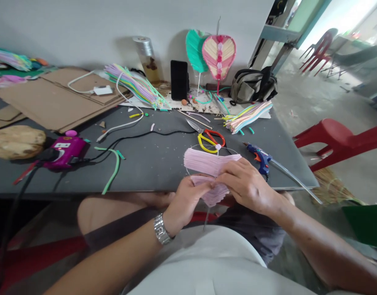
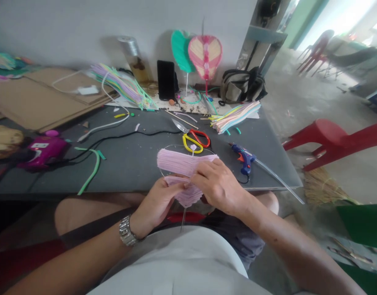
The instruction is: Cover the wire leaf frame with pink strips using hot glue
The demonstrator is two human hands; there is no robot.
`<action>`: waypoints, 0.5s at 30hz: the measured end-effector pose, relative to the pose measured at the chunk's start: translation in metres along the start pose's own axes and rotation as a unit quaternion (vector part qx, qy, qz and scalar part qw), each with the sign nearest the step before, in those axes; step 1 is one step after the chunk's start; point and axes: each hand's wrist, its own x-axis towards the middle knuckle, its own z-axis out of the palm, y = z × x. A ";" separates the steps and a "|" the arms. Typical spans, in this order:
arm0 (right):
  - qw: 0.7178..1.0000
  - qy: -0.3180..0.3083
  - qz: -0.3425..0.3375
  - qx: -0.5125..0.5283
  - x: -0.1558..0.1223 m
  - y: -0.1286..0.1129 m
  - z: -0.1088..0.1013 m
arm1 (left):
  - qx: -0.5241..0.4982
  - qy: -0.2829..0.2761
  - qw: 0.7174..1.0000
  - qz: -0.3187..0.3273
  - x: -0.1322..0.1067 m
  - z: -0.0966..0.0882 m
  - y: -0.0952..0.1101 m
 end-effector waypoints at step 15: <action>0.998 0.064 0.030 -0.004 -0.016 0.000 0.012 | 0.010 0.028 1.000 0.000 0.000 0.005 -0.001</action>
